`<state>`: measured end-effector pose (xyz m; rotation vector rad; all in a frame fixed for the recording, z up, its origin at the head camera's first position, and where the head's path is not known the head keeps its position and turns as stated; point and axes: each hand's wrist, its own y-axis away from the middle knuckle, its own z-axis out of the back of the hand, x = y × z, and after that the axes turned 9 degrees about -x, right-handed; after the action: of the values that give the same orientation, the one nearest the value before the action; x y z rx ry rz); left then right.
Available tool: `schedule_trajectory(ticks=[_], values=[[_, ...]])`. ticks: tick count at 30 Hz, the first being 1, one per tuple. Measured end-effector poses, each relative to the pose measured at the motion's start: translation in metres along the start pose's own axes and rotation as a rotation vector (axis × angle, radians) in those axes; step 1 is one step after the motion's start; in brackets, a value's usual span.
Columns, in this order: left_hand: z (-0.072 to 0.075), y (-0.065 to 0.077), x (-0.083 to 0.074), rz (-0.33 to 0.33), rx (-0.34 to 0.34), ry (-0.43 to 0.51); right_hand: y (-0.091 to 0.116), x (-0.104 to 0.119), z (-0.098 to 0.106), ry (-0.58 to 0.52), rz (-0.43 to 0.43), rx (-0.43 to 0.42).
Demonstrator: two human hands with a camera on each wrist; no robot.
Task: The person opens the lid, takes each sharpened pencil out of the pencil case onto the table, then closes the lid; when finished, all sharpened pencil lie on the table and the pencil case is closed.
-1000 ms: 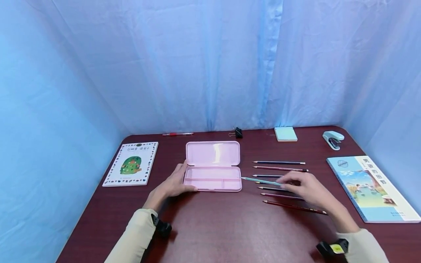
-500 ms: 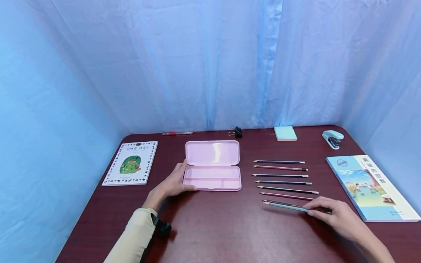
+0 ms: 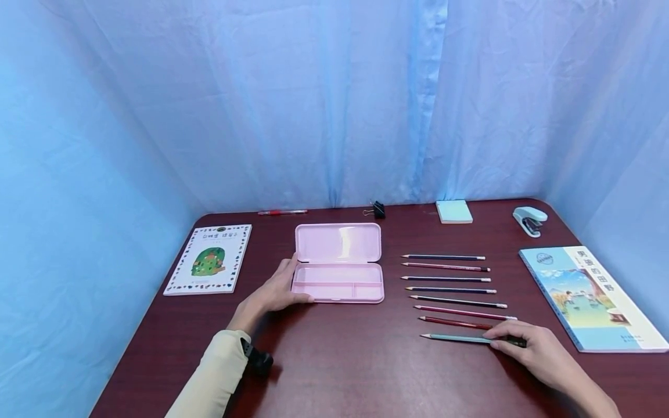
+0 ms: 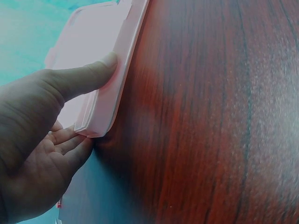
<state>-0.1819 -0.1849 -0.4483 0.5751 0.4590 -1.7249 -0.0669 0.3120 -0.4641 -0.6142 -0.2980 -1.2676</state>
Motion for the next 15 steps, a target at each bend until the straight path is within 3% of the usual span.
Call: schedule_trajectory(ticks=[15], values=[[-0.0004, -0.0013, -0.0001, 0.011, 0.005, -0.008, -0.0010, -0.0025, -0.0026, 0.035, 0.005, 0.000]])
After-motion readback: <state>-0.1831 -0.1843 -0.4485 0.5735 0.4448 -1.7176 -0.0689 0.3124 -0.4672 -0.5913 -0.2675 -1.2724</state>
